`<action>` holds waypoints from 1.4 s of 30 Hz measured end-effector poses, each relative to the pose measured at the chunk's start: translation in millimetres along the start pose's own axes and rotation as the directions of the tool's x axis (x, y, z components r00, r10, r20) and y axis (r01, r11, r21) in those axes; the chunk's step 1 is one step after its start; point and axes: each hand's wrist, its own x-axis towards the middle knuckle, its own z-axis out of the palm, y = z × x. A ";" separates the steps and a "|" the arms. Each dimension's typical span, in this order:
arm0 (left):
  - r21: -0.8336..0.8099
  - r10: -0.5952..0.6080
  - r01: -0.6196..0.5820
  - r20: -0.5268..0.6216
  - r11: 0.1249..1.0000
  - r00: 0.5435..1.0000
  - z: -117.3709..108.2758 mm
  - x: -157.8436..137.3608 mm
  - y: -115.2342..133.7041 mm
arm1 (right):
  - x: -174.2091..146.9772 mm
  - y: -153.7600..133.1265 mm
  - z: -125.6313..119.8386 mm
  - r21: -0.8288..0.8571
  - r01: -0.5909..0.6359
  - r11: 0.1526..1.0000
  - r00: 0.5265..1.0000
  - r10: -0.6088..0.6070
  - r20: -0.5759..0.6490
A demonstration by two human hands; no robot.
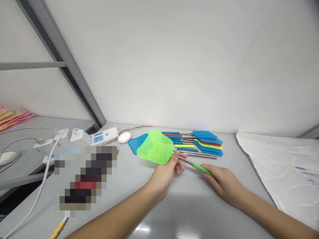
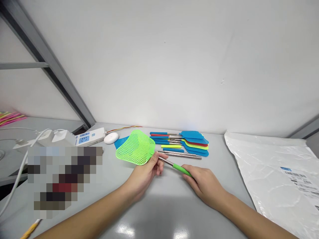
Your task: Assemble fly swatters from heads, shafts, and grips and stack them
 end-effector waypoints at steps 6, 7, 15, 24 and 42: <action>0.050 0.030 -0.026 -0.080 0.998 0.996 0.1 1.1 4.4 | -2.7 -0.5 -0.2 0.044 0.018 0.999 0.999 -0.020 0.041; 0.052 0.032 -0.027 -0.103 0.998 0.994 0.2 1.3 5.1 | -3.0 -0.6 -0.4 0.056 0.022 0.998 0.999 -0.025 0.041; 0.055 0.044 -0.032 -0.234 0.998 0.971 -0.4 4.6 8.8 | -1.9 -3.3 0.8 0.066 0.026 0.997 0.999 -0.029 0.040; 0.068 0.116 -0.102 -0.261 0.992 0.958 -0.3 6.3 12.1 | -0.5 -5.1 2.6 0.012 0.024 1.000 1.000 -0.024 -0.010; -0.010 0.103 -0.108 -0.221 0.994 0.970 -15.0 8.8 22.5 | -8.3 8.8 -3.1 0.093 -0.013 0.996 1.000 0.014 -0.017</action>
